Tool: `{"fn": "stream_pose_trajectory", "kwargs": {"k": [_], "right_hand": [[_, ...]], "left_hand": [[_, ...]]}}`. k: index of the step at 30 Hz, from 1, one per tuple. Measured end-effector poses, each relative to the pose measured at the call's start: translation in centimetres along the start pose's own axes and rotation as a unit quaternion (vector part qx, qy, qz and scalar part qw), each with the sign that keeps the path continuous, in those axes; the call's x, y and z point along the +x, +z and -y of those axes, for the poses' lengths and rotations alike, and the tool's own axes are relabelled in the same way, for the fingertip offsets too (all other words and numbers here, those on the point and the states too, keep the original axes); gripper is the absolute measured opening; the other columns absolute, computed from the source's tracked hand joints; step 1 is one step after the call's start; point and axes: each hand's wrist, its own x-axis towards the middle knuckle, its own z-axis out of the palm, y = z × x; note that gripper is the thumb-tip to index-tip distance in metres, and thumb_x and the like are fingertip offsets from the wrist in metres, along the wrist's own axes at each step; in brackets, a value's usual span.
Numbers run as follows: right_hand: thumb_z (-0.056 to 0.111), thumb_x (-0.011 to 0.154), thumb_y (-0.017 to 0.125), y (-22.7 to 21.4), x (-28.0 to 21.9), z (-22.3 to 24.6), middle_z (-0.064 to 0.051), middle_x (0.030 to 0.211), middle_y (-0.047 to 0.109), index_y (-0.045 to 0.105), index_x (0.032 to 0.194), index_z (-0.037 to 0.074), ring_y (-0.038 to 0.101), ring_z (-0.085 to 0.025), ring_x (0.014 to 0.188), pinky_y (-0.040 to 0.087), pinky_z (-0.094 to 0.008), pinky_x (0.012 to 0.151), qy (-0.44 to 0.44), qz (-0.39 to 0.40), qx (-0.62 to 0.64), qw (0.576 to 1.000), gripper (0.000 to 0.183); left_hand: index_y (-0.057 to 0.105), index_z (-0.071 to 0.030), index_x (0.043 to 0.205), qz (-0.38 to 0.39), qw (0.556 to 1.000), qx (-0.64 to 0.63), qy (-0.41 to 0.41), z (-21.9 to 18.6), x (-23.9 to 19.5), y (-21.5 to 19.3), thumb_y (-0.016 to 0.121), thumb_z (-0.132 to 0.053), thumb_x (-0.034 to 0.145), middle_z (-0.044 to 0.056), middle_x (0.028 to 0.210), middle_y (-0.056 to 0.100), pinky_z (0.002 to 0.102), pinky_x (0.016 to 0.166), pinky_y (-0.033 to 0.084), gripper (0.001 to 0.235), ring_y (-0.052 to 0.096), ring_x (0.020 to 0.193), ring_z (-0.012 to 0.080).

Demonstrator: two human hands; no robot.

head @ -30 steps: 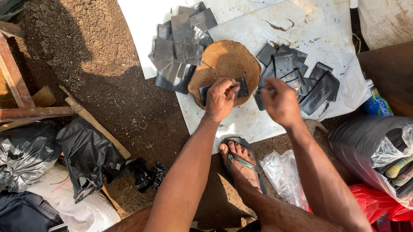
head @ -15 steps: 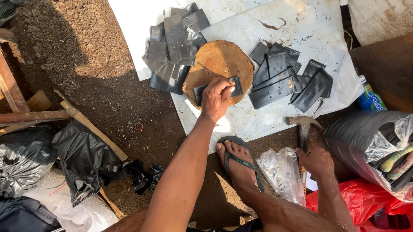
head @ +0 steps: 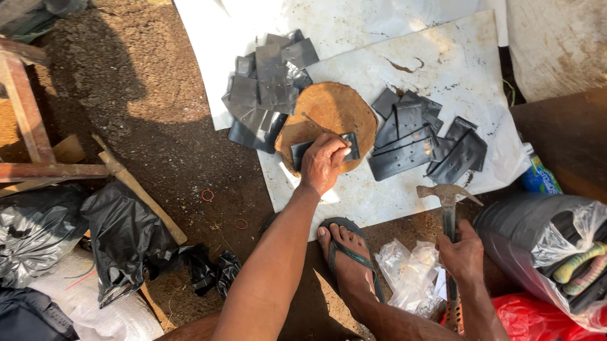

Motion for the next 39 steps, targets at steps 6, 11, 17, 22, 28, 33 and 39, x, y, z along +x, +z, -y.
{"fn": "stream_pose_trajectory", "kwargs": {"k": [6, 11, 17, 22, 28, 33, 39], "right_hand": [[0.02, 0.099, 0.065, -0.5, -1.4, 11.1, -0.017, 0.068, 0.068, 0.059, 0.123, 0.0, 0.063, -0.02, 0.049, 0.049, -0.039, 0.043, -0.264, -0.002, -0.097, 0.96, 0.032], [0.031, 0.105, 0.053, 0.7, -2.3, 19.0, -0.021, 0.061, 0.066, 0.054, 0.118, 0.005, 0.059, -0.034, 0.041, 0.049, -0.053, 0.041, -0.315, 0.058, -0.264, 0.91, 0.029], [0.034, 0.108, 0.048, 1.5, -3.0, 22.4, -0.02, 0.067, 0.068, 0.053, 0.1, 0.002, 0.063, -0.035, 0.047, 0.05, -0.051, 0.042, -0.377, 0.041, -0.292, 0.878, 0.034], [0.028, 0.108, 0.053, -0.5, -3.9, 23.4, -0.014, 0.062, 0.064, 0.056, 0.094, 0.002, 0.059, -0.032, 0.042, 0.048, -0.048, 0.039, -0.386, 0.017, -0.295, 0.874, 0.03], [0.017, 0.11, 0.056, -3.0, -5.7, 23.2, -0.01, 0.063, 0.058, 0.061, 0.106, -0.002, 0.054, -0.023, 0.044, 0.044, -0.038, 0.039, -0.541, -0.086, -0.149, 0.823, 0.02], [0.019, 0.109, 0.053, 0.9, -3.6, 22.6, -0.013, 0.059, 0.06, 0.058, 0.106, -0.001, 0.053, -0.021, 0.038, 0.041, -0.039, 0.032, -0.376, 0.044, -0.276, 0.883, 0.021], [0.018, 0.107, 0.051, 1.0, -2.9, 19.1, -0.016, 0.057, 0.061, 0.055, 0.106, -0.004, 0.052, -0.018, 0.032, 0.039, -0.037, 0.024, -0.46, 0.008, -0.241, 0.854, 0.022]], "left_hand": [[0.071, -0.005, 0.102, -0.001, 1.0, 0.03, 0.008, 0.0, -0.3, 0.1, 0.071, -0.008, 0.093, 0.011, 0.104, 0.069, 0.04, 0.08, 0.055, 0.009, 0.069, 0.095, 0.0319], [0.071, -0.005, 0.107, -0.014, 0.999, 0.017, 0.038, 0.5, -0.3, -0.1, 0.069, -0.008, 0.097, 0.011, 0.104, 0.068, 0.041, 0.077, 0.056, 0.011, 0.069, 0.092, 0.0328], [0.072, -0.007, 0.105, -0.016, 0.998, 0.029, 0.044, 0.7, -0.5, 0.2, 0.071, -0.008, 0.093, 0.011, 0.102, 0.069, 0.041, 0.077, 0.056, 0.012, 0.07, 0.091, 0.0324], [0.072, -0.007, 0.103, -0.016, 0.999, 0.028, 0.039, 1.0, -0.4, 0.2, 0.072, -0.013, 0.094, 0.011, 0.102, 0.069, 0.041, 0.078, 0.055, 0.011, 0.069, 0.091, 0.0322], [0.071, -0.006, 0.104, -0.016, 0.999, -0.009, 0.048, 1.3, -0.6, 0.2, 0.065, -0.013, 0.099, 0.01, 0.103, 0.068, 0.041, 0.081, 0.056, 0.011, 0.07, 0.094, 0.0318], [0.071, -0.005, 0.105, -0.015, 0.998, 0.03, 0.055, 1.2, -0.3, 0.0, 0.066, -0.011, 0.095, 0.012, 0.105, 0.068, 0.043, 0.081, 0.055, 0.013, 0.069, 0.095, 0.034], [0.07, -0.005, 0.104, 0.003, 1.0, 0.009, 0.022, 0.6, -0.3, -0.2, 0.066, -0.01, 0.098, 0.011, 0.104, 0.068, 0.042, 0.08, 0.056, 0.008, 0.069, 0.094, 0.0327]]}}
